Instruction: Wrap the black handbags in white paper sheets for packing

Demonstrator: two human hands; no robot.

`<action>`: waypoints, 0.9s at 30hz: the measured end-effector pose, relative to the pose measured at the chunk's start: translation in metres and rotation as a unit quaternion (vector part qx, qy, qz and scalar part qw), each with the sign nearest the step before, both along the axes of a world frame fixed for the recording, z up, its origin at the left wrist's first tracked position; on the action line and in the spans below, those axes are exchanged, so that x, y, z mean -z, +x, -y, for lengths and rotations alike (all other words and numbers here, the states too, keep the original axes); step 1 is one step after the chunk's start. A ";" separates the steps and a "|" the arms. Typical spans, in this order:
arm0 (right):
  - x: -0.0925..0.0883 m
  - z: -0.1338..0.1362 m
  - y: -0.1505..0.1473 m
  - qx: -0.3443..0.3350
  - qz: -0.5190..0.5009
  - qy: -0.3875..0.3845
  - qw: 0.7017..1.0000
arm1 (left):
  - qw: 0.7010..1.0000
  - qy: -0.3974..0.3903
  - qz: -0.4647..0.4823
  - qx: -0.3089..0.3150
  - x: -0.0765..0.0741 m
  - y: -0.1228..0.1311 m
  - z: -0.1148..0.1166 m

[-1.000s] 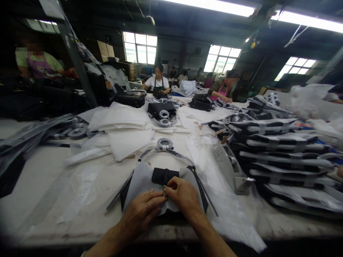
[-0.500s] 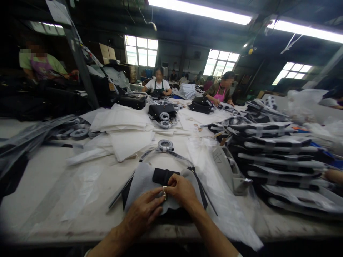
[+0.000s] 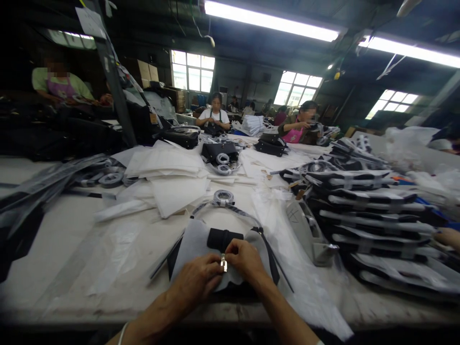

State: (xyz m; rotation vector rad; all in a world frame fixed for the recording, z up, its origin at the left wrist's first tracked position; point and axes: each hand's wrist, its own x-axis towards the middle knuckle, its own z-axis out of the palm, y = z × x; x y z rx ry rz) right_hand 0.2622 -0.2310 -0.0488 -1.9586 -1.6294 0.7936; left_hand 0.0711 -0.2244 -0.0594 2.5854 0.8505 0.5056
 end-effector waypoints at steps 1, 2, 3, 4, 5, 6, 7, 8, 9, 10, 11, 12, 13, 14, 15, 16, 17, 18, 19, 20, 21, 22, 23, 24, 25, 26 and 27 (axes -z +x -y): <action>-0.002 0.002 0.000 -0.003 0.002 0.004 1.000 | 1.000 0.006 0.006 0.000 0.003 -0.001 0.000; -0.004 0.004 -0.001 -0.007 0.007 0.008 1.000 | 1.000 0.016 0.014 0.000 0.007 -0.001 0.001; -0.005 0.006 -0.002 -0.013 0.015 0.010 1.000 | 0.999 0.025 0.021 0.001 0.010 -0.001 0.001; -0.007 0.008 -0.003 -0.018 0.028 0.012 0.999 | 0.999 0.030 0.027 0.005 0.014 -0.001 0.001; -0.008 0.009 -0.004 -0.024 0.044 0.011 0.999 | 0.999 0.031 0.031 0.012 0.016 0.000 0.001; -0.009 0.009 -0.005 -0.029 0.065 0.008 0.997 | 0.999 0.027 0.033 0.020 0.017 0.001 0.000; -0.010 0.008 -0.007 -0.032 0.087 0.004 0.996 | 0.999 0.022 0.034 0.029 0.017 0.002 -0.001; -0.010 0.007 -0.009 -0.032 0.108 0.000 0.994 | 0.999 0.019 0.034 0.035 0.016 0.003 -0.003; -0.010 0.005 -0.010 -0.030 0.126 -0.002 0.992 | 0.999 0.018 0.032 0.038 0.014 0.004 -0.004; -0.010 0.003 -0.011 -0.029 0.139 -0.003 0.990 | 0.999 0.019 0.031 0.038 0.012 0.005 -0.005; -0.010 0.002 -0.012 -0.028 0.146 -0.003 0.989 | 0.999 0.020 0.030 0.038 0.011 0.005 -0.006; -0.010 0.001 -0.012 -0.028 0.147 -0.003 0.989 | 0.999 0.024 0.028 0.039 0.010 0.005 -0.006; -0.011 0.001 -0.011 -0.031 0.143 -0.002 0.989 | 0.998 0.030 0.027 0.039 0.010 0.005 -0.006; -0.012 0.002 -0.009 -0.038 0.136 -0.001 0.990 | 0.998 0.042 0.027 0.040 0.012 0.004 -0.005; -0.014 0.004 -0.007 -0.050 0.122 0.002 0.991 | 0.997 0.061 0.027 0.039 0.015 0.003 -0.005; -0.017 0.007 -0.006 -0.065 0.104 0.004 0.992 | 0.995 0.084 0.030 0.035 0.018 0.003 -0.004; -0.019 0.010 -0.005 -0.077 0.088 0.005 0.993 | 0.993 0.108 0.033 0.031 0.022 0.002 -0.003; -0.022 0.014 -0.005 -0.084 0.083 0.005 0.993 | 0.991 0.128 0.037 0.028 0.025 0.002 -0.003; -0.025 0.016 -0.006 -0.084 0.099 0.003 0.992 | 0.989 0.143 0.041 0.028 0.028 0.001 -0.003; -0.027 0.018 -0.008 -0.082 0.132 -0.002 0.988 | 0.987 0.150 0.043 0.031 0.030 0.001 -0.002; -0.029 0.019 -0.010 -0.078 0.177 -0.007 0.981 | 0.987 0.151 0.044 0.034 0.031 0.001 -0.002; -0.030 0.018 -0.013 -0.076 0.220 -0.012 0.972 | 0.988 0.146 0.042 0.040 0.031 0.001 -0.002; -0.031 0.015 -0.016 -0.080 0.253 -0.016 0.964 | 0.989 0.138 0.040 0.045 0.030 0.001 -0.003; -0.032 0.011 -0.019 -0.089 0.272 -0.021 0.958 | 0.990 0.128 0.039 0.048 0.028 0.001 -0.003; -0.032 0.006 -0.021 -0.098 0.279 -0.026 0.955 | 0.991 0.117 0.037 0.052 0.025 0.000 -0.003; -0.032 0.000 -0.023 -0.104 0.281 -0.030 0.954 | 0.992 0.107 0.038 0.057 0.023 0.000 -0.003; -0.033 -0.006 -0.024 -0.108 0.284 -0.033 0.952 | 0.992 0.099 0.043 0.060 0.021 -0.001 -0.003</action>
